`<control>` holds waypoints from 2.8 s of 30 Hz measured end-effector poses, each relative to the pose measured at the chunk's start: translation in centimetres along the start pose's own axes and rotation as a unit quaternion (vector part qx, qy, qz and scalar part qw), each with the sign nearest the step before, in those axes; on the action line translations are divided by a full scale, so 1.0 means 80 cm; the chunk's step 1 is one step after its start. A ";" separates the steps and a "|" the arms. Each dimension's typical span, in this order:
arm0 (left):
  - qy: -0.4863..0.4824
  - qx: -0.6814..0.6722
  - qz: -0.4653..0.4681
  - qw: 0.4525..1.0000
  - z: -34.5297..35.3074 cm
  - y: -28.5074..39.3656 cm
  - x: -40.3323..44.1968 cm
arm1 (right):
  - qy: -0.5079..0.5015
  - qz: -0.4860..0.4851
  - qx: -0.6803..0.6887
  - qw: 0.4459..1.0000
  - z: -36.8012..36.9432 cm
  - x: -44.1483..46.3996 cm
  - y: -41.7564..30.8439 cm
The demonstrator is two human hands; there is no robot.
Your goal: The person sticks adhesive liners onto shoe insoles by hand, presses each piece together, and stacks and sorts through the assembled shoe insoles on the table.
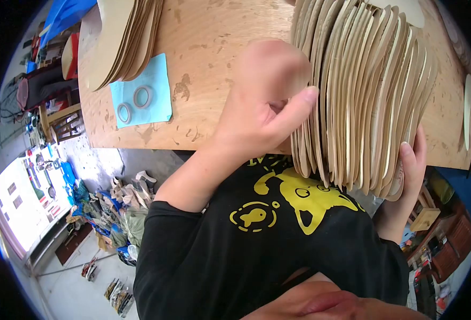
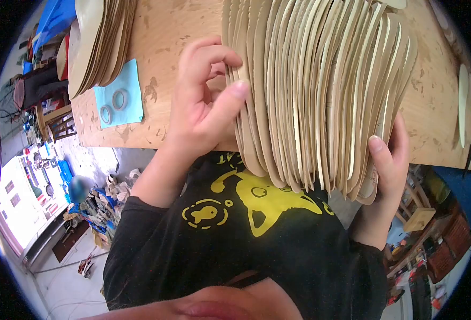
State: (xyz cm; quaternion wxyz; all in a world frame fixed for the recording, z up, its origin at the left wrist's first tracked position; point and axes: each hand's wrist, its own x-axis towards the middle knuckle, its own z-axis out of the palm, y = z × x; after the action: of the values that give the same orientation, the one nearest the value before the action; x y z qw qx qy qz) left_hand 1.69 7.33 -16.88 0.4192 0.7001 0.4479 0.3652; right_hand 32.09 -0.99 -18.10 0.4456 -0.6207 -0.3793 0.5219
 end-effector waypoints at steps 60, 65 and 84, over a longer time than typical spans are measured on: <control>0.030 0.183 -0.015 0.983 0.033 0.054 0.009 | -0.020 -0.003 0.042 0.999 0.005 0.003 -0.008; 0.013 0.190 0.074 0.979 0.040 0.042 0.009 | -0.022 -0.002 0.044 0.999 0.006 0.004 -0.008; -0.013 0.223 -0.012 0.975 0.044 0.069 0.019 | -0.021 -0.006 0.039 0.999 0.009 0.002 -0.017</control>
State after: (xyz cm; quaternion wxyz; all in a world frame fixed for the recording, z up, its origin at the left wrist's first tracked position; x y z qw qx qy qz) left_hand 7.11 6.50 -12.97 0.2625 0.7755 0.5209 0.2417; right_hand 31.42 -0.27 -16.87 0.4644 -0.5895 -0.3715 0.5466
